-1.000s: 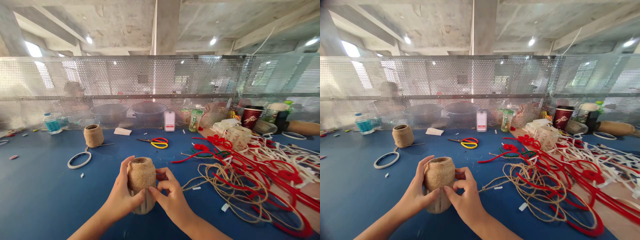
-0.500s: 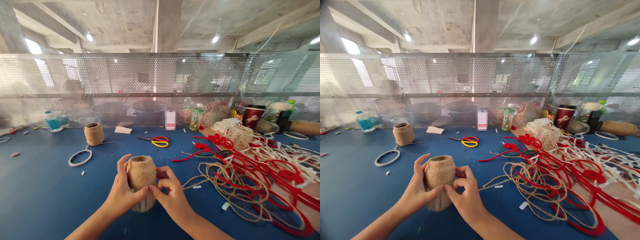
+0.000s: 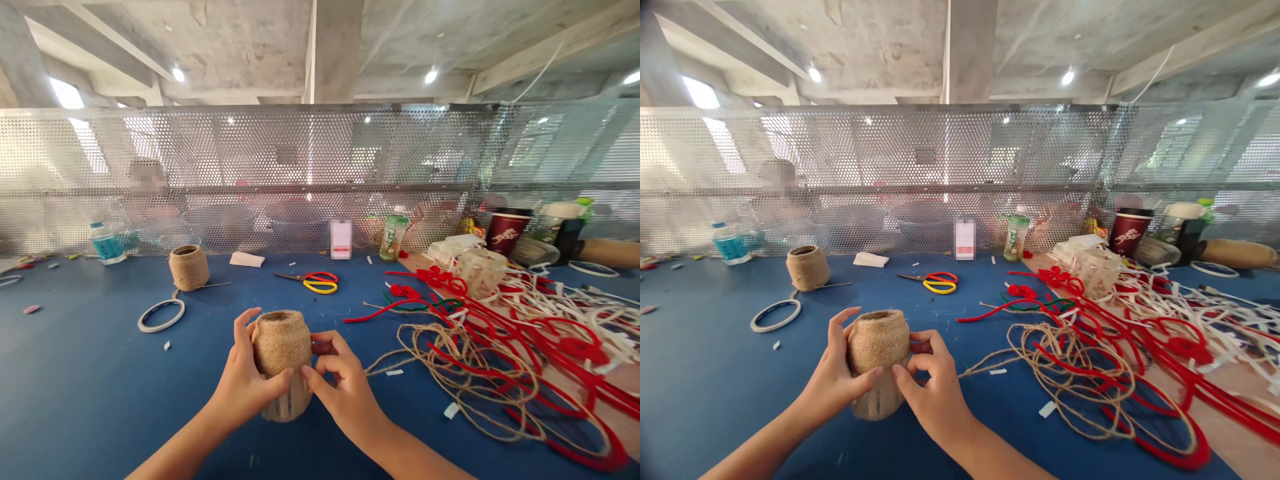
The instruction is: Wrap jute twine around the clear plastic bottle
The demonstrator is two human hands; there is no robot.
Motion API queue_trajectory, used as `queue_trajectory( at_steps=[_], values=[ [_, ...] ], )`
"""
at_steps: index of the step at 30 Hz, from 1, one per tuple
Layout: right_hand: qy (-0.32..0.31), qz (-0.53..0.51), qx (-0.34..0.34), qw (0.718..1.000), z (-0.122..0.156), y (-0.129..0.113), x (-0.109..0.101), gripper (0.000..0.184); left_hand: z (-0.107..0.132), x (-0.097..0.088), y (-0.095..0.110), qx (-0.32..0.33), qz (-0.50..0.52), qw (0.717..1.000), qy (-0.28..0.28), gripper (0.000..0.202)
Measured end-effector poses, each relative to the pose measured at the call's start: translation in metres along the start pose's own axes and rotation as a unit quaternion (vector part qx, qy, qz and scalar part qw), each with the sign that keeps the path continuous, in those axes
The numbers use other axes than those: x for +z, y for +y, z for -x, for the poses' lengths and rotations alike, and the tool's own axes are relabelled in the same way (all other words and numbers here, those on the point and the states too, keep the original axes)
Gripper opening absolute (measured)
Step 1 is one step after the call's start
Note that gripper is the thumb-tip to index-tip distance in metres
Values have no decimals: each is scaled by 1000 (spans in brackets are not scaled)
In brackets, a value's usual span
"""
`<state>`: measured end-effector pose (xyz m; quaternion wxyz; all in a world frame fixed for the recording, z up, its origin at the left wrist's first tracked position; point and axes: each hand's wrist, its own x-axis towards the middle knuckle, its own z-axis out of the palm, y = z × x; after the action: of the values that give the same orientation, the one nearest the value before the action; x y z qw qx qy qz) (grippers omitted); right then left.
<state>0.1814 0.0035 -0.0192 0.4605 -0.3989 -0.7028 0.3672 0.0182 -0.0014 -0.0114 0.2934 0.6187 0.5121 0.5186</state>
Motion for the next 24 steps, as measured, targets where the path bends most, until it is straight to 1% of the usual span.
queue_trajectory(
  at_steps=[4,11,15,18,24],
  values=[
    [4,24,-19,1000,0,0,0,33,0,-1,0,2,-2,1000,-7,76],
    [9,52,-33,998,1,2,1,35,0,0,0,11,-3,1000,-9,74],
    [8,53,-31,998,0,1,1,34,2,0,4,2,-28,1000,-8,78],
    [6,50,-29,998,-1,1,1,34,2,0,6,-8,-27,1000,-9,83],
    [9,60,-28,998,0,1,0,32,0,-1,7,-14,-16,1000,-9,83]
  ],
)
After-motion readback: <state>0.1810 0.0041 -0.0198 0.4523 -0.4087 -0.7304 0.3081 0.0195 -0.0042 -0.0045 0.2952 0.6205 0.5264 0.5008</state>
